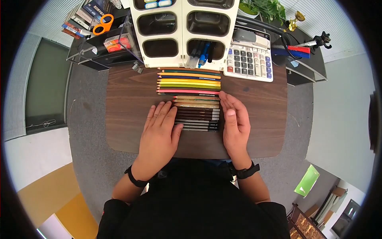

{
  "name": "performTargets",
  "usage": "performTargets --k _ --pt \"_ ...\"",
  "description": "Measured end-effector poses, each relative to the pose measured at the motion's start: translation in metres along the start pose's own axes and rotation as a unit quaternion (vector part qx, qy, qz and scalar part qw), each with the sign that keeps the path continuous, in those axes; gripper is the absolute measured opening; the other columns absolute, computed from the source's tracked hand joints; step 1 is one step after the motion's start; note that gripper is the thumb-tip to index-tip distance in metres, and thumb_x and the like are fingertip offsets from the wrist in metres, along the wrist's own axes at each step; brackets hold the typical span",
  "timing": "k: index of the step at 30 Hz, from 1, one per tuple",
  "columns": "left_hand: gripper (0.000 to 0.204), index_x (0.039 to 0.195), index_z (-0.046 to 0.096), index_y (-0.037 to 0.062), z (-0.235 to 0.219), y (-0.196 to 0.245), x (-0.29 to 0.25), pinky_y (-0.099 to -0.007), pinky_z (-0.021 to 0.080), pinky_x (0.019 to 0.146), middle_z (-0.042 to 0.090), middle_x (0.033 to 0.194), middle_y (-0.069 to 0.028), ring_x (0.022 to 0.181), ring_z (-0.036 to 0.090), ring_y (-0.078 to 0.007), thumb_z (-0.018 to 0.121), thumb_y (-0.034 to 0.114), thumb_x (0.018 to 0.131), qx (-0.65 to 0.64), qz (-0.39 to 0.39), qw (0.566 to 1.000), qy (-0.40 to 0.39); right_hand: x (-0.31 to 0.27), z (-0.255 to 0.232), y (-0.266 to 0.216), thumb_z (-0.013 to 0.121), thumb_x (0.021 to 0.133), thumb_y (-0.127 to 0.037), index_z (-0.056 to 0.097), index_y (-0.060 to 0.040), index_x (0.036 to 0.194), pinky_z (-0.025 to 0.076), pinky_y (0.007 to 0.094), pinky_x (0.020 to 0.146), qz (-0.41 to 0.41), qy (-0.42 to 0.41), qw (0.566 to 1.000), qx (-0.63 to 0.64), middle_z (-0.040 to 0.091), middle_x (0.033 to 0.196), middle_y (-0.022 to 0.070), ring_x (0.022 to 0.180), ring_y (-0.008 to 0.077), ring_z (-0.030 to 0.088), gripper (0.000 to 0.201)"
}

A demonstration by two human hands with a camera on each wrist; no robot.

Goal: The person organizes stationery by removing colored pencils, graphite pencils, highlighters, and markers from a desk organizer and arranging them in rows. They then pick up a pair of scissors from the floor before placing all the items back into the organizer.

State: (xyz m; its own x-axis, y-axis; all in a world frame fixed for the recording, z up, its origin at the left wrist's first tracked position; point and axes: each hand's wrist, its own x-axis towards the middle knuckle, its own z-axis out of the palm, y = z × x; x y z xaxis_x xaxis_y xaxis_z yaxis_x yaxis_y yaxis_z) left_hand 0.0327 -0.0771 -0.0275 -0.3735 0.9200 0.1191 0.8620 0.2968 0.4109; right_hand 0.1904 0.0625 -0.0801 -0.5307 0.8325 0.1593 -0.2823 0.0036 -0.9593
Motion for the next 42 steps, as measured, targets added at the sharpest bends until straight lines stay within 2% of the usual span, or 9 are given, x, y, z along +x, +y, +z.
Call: performTargets --k 8,10,12,14,15,18,24,40,42 --pt "0.053 0.139 0.051 -0.0022 -0.011 -0.019 -0.013 -0.0494 0.033 0.118 0.048 0.149 -0.0217 0.140 0.043 -0.0414 0.068 0.019 0.093 -0.033 -0.025 0.999 0.007 -0.010 -0.007 -0.008 0.046 0.108 -0.014 0.046 0.0053 0.140 0.035 0.0418 0.118 0.020 0.004 0.999 0.040 0.052 0.145 0.0210 0.136 0.0280 0.050 0.038" --pt "0.059 0.143 0.048 -0.0023 -0.014 -0.032 -0.025 -0.0490 0.032 0.118 0.045 0.152 -0.0221 0.142 0.040 -0.0420 0.069 0.022 0.093 -0.054 -0.047 0.997 0.002 -0.027 -0.014 -0.024 0.046 0.107 -0.011 0.045 0.0057 0.140 0.034 0.0418 0.119 0.057 -0.002 0.996 -0.066 0.051 0.146 0.0217 0.138 0.0276 0.048 0.037" --pt "0.073 0.150 0.039 -0.0021 -0.011 -0.043 -0.038 -0.0503 0.027 0.120 0.038 0.157 -0.0228 0.146 0.033 -0.0436 0.070 0.032 0.093 -0.071 -0.068 0.995 0.002 -0.040 -0.018 -0.036 0.053 0.104 -0.012 0.045 0.0060 0.140 0.033 0.0455 0.118 0.075 -0.009 0.990 -0.119 0.050 0.146 0.0244 0.140 0.0332 0.045 0.041" --pt "0.078 0.149 0.038 -0.0044 -0.003 -0.048 -0.048 -0.0527 0.026 0.120 0.038 0.156 -0.0251 0.146 0.033 -0.0449 0.070 0.038 0.091 -0.046 -0.055 0.997 0.005 -0.047 -0.024 -0.040 0.062 0.099 -0.016 0.046 0.0065 0.139 0.032 0.0514 0.117 -0.030 -0.110 0.899 -0.423 0.049 0.146 0.0260 0.142 0.0407 0.041 0.049" --pt "0.084 0.148 0.037 -0.0068 0.001 -0.050 -0.051 -0.0551 0.024 0.120 0.038 0.154 -0.0274 0.145 0.033 -0.0463 0.070 0.043 0.089 -0.023 -0.038 0.999 0.011 -0.049 -0.025 -0.039 0.067 0.094 -0.020 0.047 0.0069 0.138 0.030 0.0559 0.117 -0.037 -0.134 0.871 -0.472 0.049 0.147 0.0257 0.142 0.0454 0.039 0.056" --pt "0.087 0.149 0.038 -0.0056 0.010 -0.050 -0.051 -0.0577 0.024 0.119 0.039 0.154 -0.0259 0.145 0.033 -0.0466 0.066 0.052 0.090 0.022 -0.018 0.999 0.021 -0.046 -0.022 -0.037 0.069 0.093 -0.022 0.048 0.0070 0.138 0.027 0.0569 0.118 -0.051 -0.144 0.856 -0.493 0.050 0.146 0.0240 0.142 0.0444 0.039 0.058" --pt "0.083 0.148 0.040 -0.0054 0.010 -0.048 -0.048 -0.0577 0.021 0.120 0.038 0.156 -0.0235 0.147 0.029 -0.0451 0.060 0.054 0.094 0.091 -0.001 0.996 -0.014 -0.041 -0.011 -0.036 0.071 0.091 -0.025 0.048 0.0059 0.139 0.023 0.0581 0.119 -0.053 -0.164 0.821 -0.545 0.050 0.147 0.0235 0.144 0.0423 0.037 0.062" --pt "0.080 0.148 0.040 -0.0055 0.010 -0.044 -0.047 -0.0576 0.020 0.120 0.037 0.157 -0.0242 0.147 0.029 -0.0448 0.063 0.048 0.093 0.095 -0.010 0.995 -0.013 -0.041 -0.008 -0.036 0.072 0.090 -0.025 0.043 0.0060 0.145 0.022 0.0580 0.119 -0.054 -0.162 0.811 -0.560 0.048 0.150 0.0216 0.144 0.0426 0.037 0.069" --pt "0.082 0.148 0.039 -0.0054 0.008 -0.044 -0.046 -0.0578 0.021 0.120 0.038 0.155 -0.0250 0.146 0.031 -0.0452 0.067 0.046 0.090 0.082 -0.012 0.996 -0.018 -0.040 -0.008 -0.037 0.071 0.090 -0.023 0.041 0.0069 0.146 0.022 0.0581 0.119 -0.045 -0.154 0.830 -0.535 0.047 0.150 0.0218 0.143 0.0439 0.038 0.070"
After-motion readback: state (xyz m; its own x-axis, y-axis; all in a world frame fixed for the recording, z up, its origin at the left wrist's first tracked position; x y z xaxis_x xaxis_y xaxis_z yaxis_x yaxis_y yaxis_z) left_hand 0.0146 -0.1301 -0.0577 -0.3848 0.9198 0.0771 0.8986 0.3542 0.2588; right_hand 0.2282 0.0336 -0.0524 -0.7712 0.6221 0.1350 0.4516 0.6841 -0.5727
